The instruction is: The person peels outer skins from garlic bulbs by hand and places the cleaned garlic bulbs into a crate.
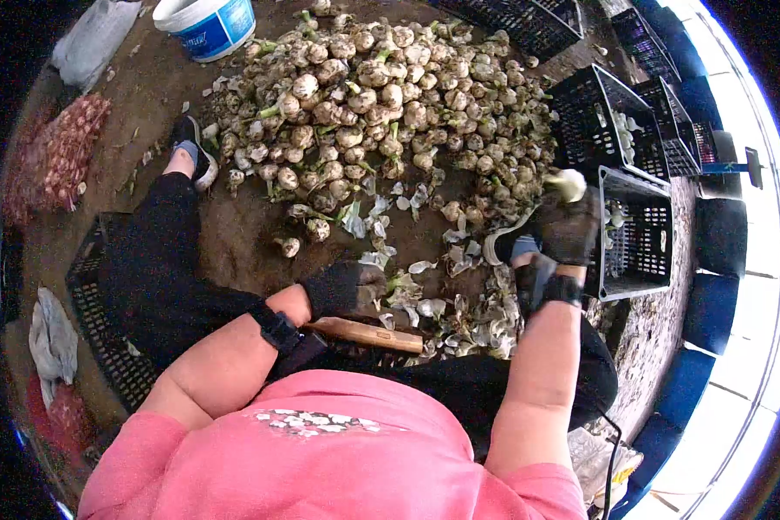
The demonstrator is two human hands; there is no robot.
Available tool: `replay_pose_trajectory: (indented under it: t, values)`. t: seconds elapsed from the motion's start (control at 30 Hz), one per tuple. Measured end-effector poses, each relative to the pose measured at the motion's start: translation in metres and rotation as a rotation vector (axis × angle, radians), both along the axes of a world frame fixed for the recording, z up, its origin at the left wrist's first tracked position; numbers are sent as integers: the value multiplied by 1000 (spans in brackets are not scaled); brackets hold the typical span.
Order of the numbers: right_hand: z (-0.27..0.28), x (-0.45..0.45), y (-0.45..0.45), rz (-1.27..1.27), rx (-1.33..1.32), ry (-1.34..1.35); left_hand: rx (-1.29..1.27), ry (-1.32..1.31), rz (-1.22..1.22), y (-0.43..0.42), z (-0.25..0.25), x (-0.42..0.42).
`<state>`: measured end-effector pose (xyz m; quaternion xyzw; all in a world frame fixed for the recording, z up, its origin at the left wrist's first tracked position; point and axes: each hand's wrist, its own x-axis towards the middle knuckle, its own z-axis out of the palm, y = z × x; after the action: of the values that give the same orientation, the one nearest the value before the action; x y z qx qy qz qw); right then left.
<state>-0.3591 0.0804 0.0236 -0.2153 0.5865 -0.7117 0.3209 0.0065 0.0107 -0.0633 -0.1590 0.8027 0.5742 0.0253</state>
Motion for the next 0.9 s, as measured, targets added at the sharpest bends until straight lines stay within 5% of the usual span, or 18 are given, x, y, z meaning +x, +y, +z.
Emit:
replay_pose_trajectory:
  t: [0.03, 0.1, 0.2, 0.23, 0.27, 0.33, 0.4, 0.53, 0.63, 0.73, 0.8, 0.83, 0.9]
  values:
    - [8, -24, -1, -215, 2, 284, 9, 4, -29, -1, 2, -1]
    - [16, -17, -23, -417, -267, -512, 64, -54, -45, 10, -16, -4]
    - [-49, 45, -55, 269, 520, 291, 102, -51, -35, -1, 27, -3]
    - [-84, 77, -64, 523, 423, 757, 94, 122, -1, 1, 23, -1]
    - [-116, 112, -68, 667, 551, 706, 78, 291, 34, 1, 21, 0]
    - [-144, 188, -79, 781, 435, 1044, 197, 105, -4, -8, 33, 2]
    - [-177, 230, -79, 969, 613, 1346, 242, 141, 119, -9, 27, 7]
    - [-214, 226, -50, 1086, 679, 1223, 230, 141, 328, -16, 27, 13]
    - [-171, 191, 2, 1621, 989, 1300, 248, 127, 257, -16, 31, 16]
    - [-92, 186, 5, 2019, 1321, 993, 281, 211, 241, -17, 33, 18]
    - [-75, 192, -20, 1887, 1357, 958, 512, 105, 308, -19, 33, 17]
    - [-90, 194, -30, 1625, 1234, 1033, 587, 75, 332, -21, 34, 17]
    - [-146, 208, -50, 1038, 665, 1090, 307, -45, 410, -32, 39, 20]
